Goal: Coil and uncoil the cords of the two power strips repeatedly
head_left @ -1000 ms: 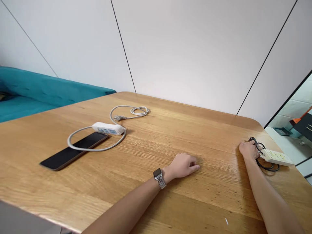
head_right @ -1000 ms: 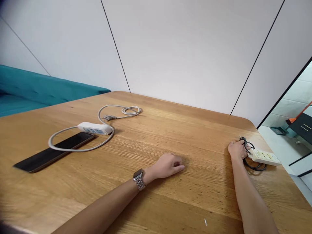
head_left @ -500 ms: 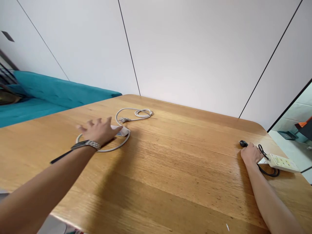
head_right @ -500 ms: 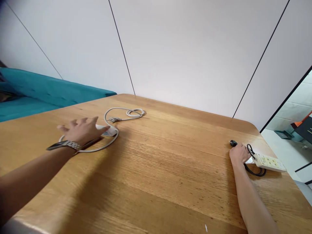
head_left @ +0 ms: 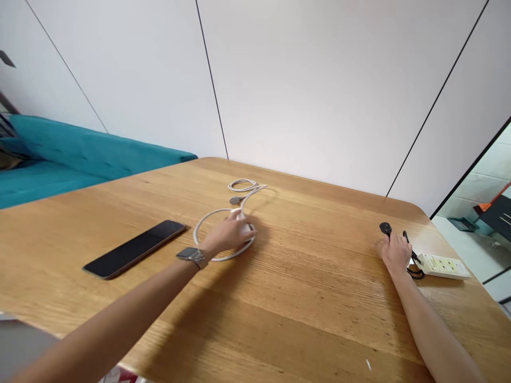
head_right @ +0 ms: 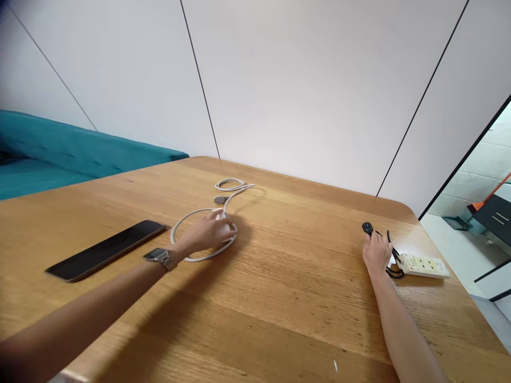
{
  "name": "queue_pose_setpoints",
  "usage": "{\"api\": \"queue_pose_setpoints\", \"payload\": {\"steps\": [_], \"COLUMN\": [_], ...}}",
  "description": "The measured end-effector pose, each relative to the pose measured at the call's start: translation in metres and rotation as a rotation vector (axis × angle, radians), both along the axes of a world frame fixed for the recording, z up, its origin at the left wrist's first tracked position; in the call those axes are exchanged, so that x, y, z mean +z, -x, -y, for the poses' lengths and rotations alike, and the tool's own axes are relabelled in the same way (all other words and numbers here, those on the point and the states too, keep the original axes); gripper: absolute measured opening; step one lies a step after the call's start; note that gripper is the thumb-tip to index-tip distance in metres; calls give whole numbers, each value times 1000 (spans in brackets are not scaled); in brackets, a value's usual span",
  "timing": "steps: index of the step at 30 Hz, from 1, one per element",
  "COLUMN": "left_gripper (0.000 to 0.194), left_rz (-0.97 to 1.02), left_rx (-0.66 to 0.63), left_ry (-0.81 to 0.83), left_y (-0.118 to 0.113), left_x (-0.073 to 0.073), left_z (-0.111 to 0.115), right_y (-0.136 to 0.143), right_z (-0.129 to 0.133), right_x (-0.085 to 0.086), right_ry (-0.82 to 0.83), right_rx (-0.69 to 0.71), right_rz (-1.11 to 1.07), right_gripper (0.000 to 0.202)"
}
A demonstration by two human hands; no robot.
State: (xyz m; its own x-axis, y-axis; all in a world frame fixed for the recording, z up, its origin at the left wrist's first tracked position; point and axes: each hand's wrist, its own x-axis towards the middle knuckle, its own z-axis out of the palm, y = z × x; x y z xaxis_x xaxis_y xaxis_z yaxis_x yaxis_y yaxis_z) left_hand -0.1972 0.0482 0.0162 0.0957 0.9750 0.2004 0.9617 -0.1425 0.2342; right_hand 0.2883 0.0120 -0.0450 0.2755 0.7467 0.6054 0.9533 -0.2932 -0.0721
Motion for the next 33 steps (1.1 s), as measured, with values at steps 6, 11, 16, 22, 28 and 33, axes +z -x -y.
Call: {"api": "queue_pose_setpoints", "payload": {"steps": [6,11,16,22,28,33], "left_gripper": [53,40,61,60,46,22], "left_rz": [95,148,27,10,66,333], "left_rx": [-331,2,187,126,178,98], "left_ry": [50,-120,26,77,83,1], "left_y": [-56,-12,26,7,-7,-7], "left_x": [11,22,1,-3,7,29], "left_z": [36,-13,-65,-84,-84,-50], "right_y": [-3,-1,11,9,4,8], "right_z": [1,2,3,2,0,4], "right_x": [-3,-8,-9,-12,-12,-3], "right_ry": [-79,-78,-84,-114,-180,-166], "right_rx": [43,80,211,348,168,104], "right_rz": [-22,-44,-27,46,76,-28], "right_gripper": [42,42,41,27,52,59]}}
